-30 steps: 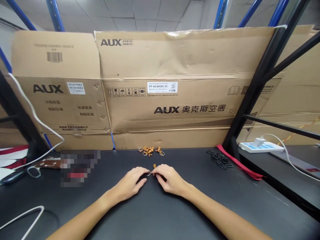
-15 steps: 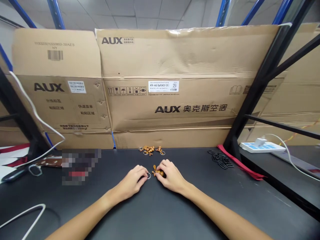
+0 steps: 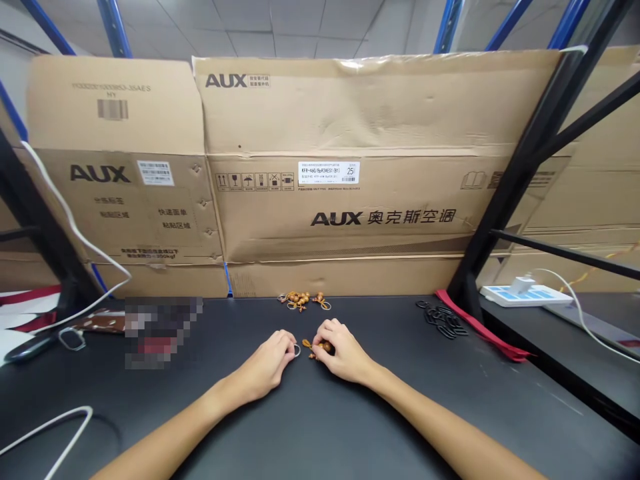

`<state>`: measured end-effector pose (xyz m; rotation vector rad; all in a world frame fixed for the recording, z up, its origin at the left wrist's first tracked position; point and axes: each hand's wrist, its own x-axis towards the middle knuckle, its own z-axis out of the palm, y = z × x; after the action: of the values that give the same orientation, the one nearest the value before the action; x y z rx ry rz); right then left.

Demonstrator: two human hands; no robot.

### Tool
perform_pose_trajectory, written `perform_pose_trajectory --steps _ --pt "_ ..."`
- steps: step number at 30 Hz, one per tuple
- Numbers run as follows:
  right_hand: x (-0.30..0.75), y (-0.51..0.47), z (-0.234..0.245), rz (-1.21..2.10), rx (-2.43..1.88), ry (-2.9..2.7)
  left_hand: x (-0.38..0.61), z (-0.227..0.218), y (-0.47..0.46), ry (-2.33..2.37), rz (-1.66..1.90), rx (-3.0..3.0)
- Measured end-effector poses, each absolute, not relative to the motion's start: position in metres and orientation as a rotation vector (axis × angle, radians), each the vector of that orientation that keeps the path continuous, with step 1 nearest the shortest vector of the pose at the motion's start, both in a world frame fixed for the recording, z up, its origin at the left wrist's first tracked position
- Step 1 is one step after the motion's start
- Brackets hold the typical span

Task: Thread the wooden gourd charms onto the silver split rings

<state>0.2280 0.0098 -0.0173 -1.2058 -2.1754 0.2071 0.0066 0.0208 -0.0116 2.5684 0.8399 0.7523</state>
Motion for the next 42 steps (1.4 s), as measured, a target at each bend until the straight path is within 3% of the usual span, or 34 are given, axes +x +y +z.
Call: perform_pose_trajectory --steps 42 --pt "0.213 -0.002 -0.022 0.317 -1.200 -2.213 0.012 0.002 0.011 0.757 0.646 2.763"
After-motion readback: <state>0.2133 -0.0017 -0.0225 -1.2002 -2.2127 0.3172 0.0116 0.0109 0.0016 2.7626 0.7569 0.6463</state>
